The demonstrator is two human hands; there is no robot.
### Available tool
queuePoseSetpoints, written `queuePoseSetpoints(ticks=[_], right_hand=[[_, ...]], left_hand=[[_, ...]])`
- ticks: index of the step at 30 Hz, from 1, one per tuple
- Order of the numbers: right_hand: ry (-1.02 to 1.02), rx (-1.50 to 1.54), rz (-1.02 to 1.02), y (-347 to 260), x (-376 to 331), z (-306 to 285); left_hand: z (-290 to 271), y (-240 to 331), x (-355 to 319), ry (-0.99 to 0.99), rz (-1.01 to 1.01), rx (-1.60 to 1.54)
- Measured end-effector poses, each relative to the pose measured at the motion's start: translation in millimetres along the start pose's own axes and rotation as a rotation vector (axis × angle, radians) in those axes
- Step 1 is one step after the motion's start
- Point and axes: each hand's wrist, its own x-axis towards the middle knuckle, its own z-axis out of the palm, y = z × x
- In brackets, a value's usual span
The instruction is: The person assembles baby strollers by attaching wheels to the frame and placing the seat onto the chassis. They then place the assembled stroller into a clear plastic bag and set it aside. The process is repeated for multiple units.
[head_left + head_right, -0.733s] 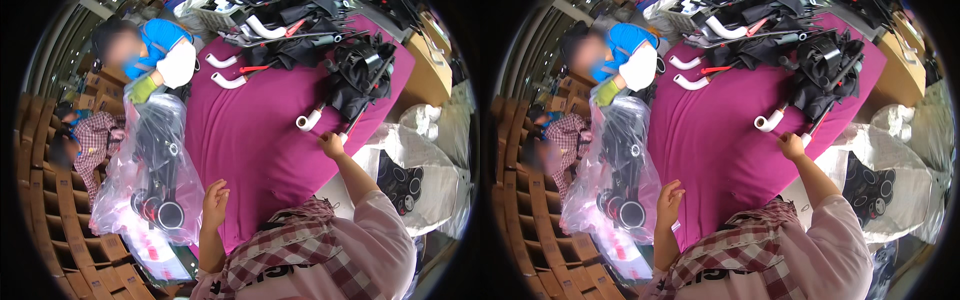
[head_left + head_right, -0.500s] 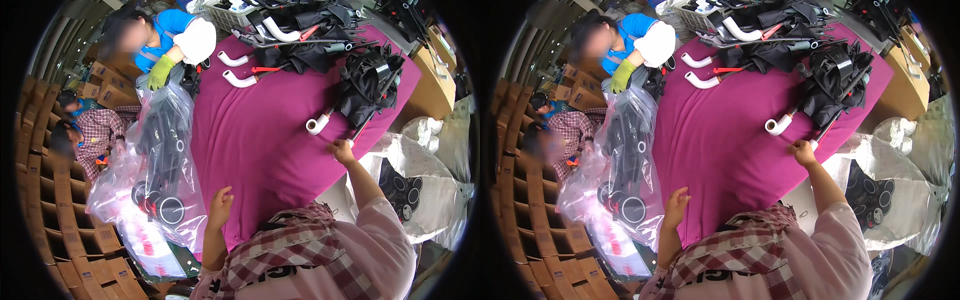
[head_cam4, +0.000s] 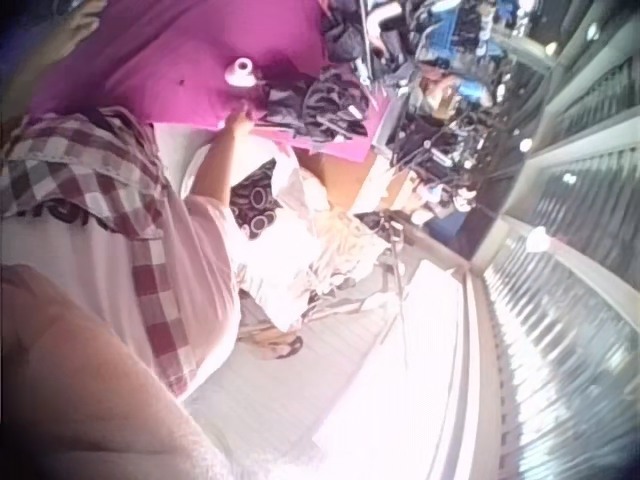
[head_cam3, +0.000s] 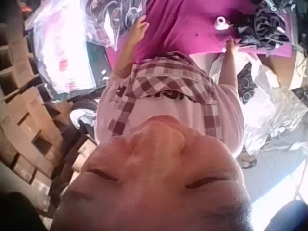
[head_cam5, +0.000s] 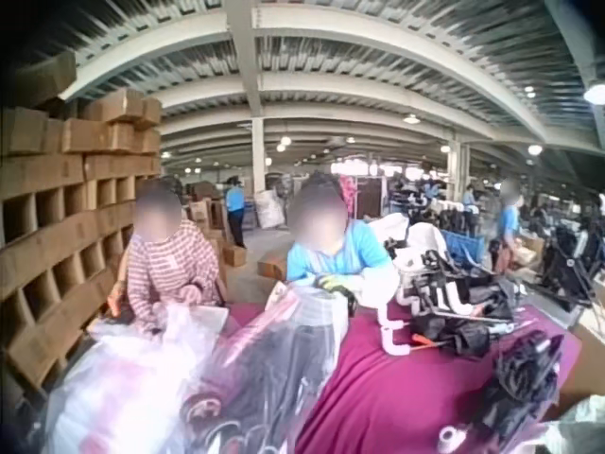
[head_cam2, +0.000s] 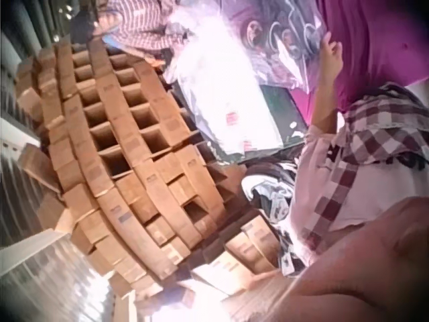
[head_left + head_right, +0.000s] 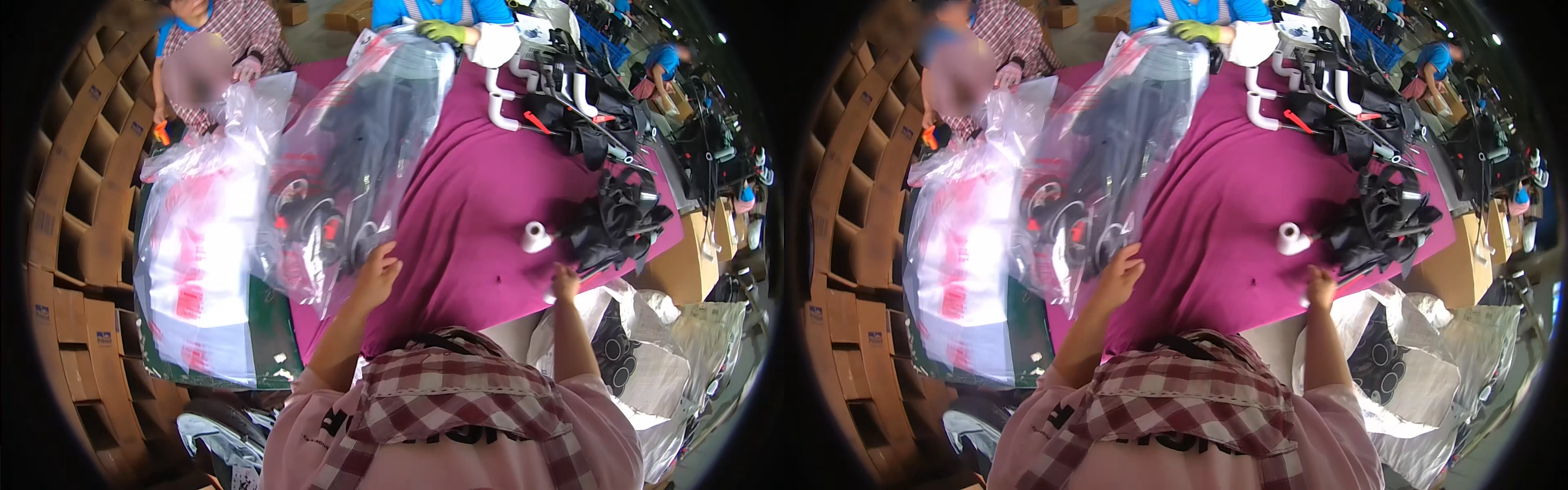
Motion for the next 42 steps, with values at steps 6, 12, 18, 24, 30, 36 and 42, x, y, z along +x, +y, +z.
queuePoseSetpoints(ticks=[6,12,18,24,30,36,42], right_hand=[[-0.608,-0.013,-0.366,-175.1,-164.1,51.3],[-0.288,-0.135,-1.173,-272.5,-153.5,-53.9],[-0.088,-0.334,-1.123,-296.8,-70.4,-94.5],[-0.51,-0.353,-0.854,-279.4,-21.3,-108.8],[-0.852,-0.232,-0.546,-257.6,-5.4,-93.1],[-1.242,-0.407,-0.628,-209.7,-9.3,-68.6],[-1.242,-0.365,-0.614,-179.1,-18.4,-36.4]], left_hand=[[22.8,64.2,6.9,-0.112,-0.239,-0.17],[48.3,-36.9,14.4,0.018,-0.03,0.163],[86.7,5.4,34.4,-0.178,0.011,0.003],[116.3,106.6,104.7,-0.157,0.442,0.141],[219.2,208.9,168.8,-0.108,0.781,0.129],[286.9,186.4,175.5,-0.571,0.708,0.376],[296.0,131.2,186.2,-0.824,0.541,0.24]])
